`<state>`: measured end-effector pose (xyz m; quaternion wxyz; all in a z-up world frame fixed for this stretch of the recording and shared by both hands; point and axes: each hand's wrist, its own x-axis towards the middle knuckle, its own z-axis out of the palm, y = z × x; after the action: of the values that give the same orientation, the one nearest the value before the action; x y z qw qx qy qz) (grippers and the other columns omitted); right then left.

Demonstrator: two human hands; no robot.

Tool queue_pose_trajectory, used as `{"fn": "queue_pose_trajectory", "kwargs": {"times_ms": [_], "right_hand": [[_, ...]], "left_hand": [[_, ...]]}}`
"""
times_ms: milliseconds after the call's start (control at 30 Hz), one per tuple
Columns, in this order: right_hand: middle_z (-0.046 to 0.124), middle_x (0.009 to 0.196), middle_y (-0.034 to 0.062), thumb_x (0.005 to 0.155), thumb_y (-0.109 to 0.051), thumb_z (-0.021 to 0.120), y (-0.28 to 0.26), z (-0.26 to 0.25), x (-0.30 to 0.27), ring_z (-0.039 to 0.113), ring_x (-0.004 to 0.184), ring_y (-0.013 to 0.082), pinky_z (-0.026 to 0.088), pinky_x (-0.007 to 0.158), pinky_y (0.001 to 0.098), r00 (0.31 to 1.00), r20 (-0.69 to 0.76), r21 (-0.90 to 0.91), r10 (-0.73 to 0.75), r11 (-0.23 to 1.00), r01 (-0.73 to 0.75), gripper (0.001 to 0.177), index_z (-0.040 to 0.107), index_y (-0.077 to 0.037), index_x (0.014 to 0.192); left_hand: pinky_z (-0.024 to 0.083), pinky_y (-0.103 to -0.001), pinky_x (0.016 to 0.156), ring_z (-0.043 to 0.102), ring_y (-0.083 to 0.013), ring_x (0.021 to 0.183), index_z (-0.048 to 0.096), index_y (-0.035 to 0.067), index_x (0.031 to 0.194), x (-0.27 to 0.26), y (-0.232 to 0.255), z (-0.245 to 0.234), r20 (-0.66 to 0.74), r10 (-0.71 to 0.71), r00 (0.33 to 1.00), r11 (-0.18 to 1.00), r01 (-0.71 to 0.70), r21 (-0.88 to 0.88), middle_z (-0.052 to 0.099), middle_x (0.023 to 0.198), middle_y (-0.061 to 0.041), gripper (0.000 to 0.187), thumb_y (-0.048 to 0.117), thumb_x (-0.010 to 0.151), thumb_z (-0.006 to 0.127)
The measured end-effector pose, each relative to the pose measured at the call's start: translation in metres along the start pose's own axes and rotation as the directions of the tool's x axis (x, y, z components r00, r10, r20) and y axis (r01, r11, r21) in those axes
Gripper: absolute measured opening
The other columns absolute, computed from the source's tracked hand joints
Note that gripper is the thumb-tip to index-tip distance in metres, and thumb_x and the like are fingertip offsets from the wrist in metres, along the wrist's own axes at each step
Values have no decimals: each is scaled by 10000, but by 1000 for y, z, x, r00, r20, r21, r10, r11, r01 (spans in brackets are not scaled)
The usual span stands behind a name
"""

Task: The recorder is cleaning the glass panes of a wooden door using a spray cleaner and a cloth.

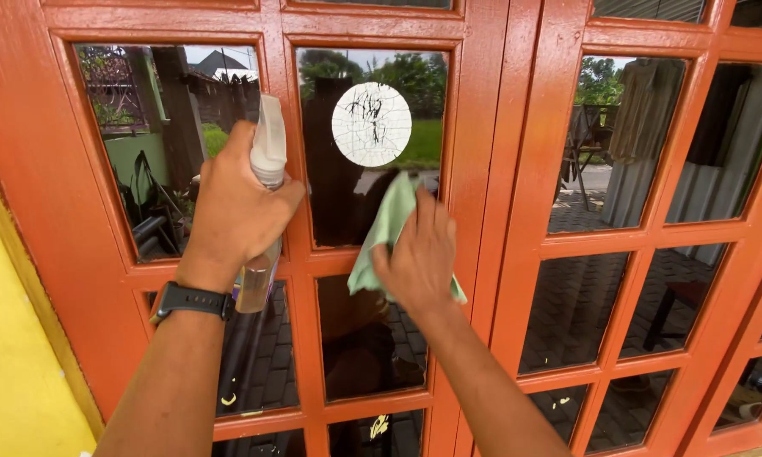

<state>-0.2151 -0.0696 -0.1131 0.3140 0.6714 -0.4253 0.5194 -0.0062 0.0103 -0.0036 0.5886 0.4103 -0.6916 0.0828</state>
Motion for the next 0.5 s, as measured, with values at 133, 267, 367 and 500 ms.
{"fn": "queue_pose_trajectory", "kwargs": {"times_ms": [133,267,367,500], "right_hand": [[357,1524,328,844,-235,693,13,-3,86,358,1394,485,292,1202,567,990,-119,-88,-74,994,63,501,598,209,1056],[256,1633,351,1018,-277,619,19,4,155,184,1562,490,237,1282,573,951,-266,-115,-156,985,129,453,634,145,1181],[230,1659,367,1094,-294,573,18,19,149,169,1589,474,253,1302,562,938,-316,-118,-145,987,113,393,646,79,1194],[262,1648,341,1023,-275,586,13,24,116,171,1589,450,256,1323,560,925,-362,-9,-115,993,119,498,622,18,1424]], "left_hand": [[582,-409,803,776,-290,853,582,45,1057,3,5,6,50,-46,998,999,47,-22,757,899,-149,340,101,764,743],[562,-438,834,747,-355,919,591,64,1168,7,19,10,122,-77,990,997,74,30,748,956,-195,468,112,728,743],[554,-451,857,725,-395,951,595,58,1167,7,14,17,161,-74,984,995,62,75,746,969,-211,477,130,722,753],[555,-461,862,712,-414,982,594,37,1168,10,3,21,144,29,989,998,-36,51,741,997,-222,491,123,714,758]]}}
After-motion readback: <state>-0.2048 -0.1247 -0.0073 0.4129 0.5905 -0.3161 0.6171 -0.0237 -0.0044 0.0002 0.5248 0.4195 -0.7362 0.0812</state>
